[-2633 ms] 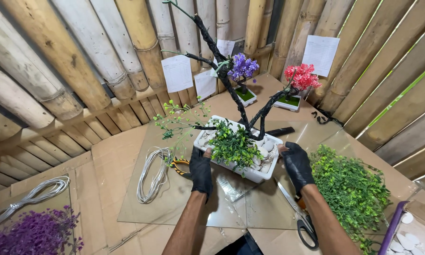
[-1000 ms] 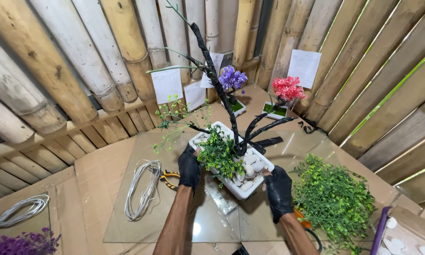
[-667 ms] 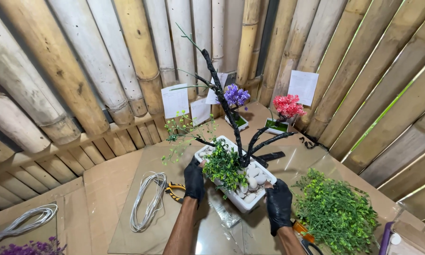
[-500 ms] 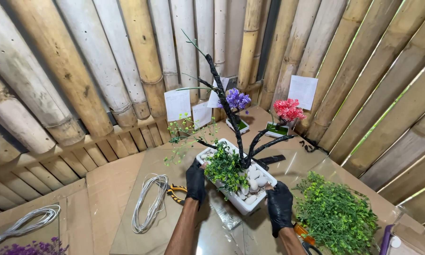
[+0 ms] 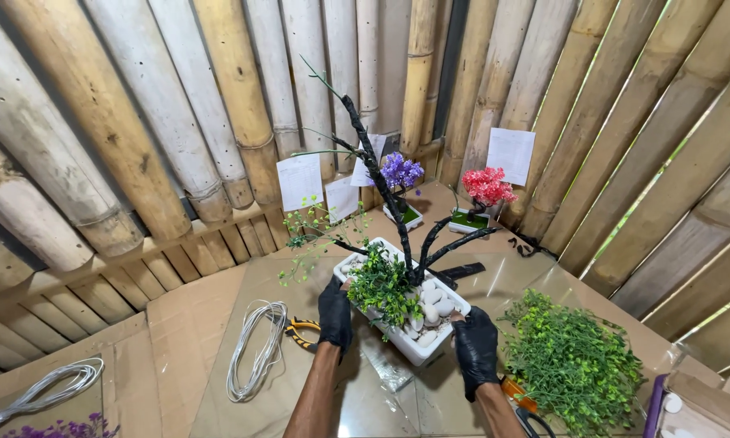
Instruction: The person arranges artificial green foliage and small branches into a white rectangular planter containing a black tree structure. They use scissors to trim the stems and wire cutters to cut wire, then insert the pieces into the planter and adjust them by hand.
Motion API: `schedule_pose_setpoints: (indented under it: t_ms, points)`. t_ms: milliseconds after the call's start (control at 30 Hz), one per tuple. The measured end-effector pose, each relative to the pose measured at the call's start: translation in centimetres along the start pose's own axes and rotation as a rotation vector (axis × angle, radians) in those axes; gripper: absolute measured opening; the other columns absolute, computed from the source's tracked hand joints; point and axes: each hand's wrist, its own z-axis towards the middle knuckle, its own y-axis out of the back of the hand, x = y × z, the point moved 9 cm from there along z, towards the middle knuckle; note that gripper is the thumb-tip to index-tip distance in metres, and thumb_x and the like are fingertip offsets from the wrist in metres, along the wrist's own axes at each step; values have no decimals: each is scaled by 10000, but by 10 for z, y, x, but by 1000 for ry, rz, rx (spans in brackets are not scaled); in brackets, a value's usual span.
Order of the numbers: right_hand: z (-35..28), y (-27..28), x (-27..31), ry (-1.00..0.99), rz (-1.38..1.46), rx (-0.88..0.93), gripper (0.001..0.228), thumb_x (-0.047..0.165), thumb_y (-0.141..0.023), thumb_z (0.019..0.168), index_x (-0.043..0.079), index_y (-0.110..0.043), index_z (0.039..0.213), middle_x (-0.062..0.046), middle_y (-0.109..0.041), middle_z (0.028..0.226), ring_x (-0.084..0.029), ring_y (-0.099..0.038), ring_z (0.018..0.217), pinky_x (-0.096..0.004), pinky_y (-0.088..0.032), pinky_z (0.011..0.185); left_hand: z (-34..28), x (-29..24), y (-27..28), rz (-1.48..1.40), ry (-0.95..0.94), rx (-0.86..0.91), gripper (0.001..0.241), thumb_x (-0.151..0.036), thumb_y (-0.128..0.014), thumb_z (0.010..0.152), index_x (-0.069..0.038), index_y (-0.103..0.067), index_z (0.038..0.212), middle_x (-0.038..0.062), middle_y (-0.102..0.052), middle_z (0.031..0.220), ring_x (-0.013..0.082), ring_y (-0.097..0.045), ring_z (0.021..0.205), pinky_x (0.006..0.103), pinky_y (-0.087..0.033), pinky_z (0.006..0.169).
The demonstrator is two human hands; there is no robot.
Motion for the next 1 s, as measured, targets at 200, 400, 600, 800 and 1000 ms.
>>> schedule_pose_setpoints:
  t_ms: [200, 400, 600, 800, 1000]
  points:
    - [-1, 0, -1, -22, 54, 2, 162, 141, -643, 935, 17, -747, 944, -97, -635, 591, -187, -555, 453, -351, -482, 510, 4, 18, 3, -22, 55, -23, 514, -196, -693, 932, -43, -627, 1419, 66, -645, 1448, 156, -581, 1326, 281, -407, 1150]
    - [3, 0, -5, 8, 17, -1, 176, 166, -636, 921, 27, -744, 927, -97, -663, 602, -193, -594, 459, -345, -523, 522, 2, -3, 2, 115, -110, 28, 336, -256, -662, 936, -168, -726, 1254, -20, -755, 1204, 119, -640, 1125, 301, -482, 992]
    - [-4, 1, 8, 78, -63, -5, 228, 223, -615, 947, 37, -743, 914, -98, -682, 594, -204, -624, 461, -358, -534, 571, 25, 30, 6, -14, 14, -8, 715, -136, -728, 855, -108, -508, 1535, 15, -648, 1411, 126, -578, 1244, 274, -464, 1063]
    - [-20, 4, 29, -70, 106, -15, 182, 111, -594, 979, 1, -734, 944, -130, -644, 669, -228, -543, 561, -398, -436, 550, 27, 31, 3, -109, 22, 15, 666, -105, -762, 833, -42, -564, 1466, 22, -655, 1360, 137, -578, 1220, 287, -455, 1088]
    - [12, -5, -17, 14, 280, 37, 95, 37, -631, 986, -3, -712, 1016, -130, -709, 701, -184, -583, 453, -320, -496, 370, 19, 29, -1, -246, 7, 28, 703, -75, -745, 799, -38, -564, 1477, 19, -662, 1342, 136, -589, 1193, 282, -457, 1070]
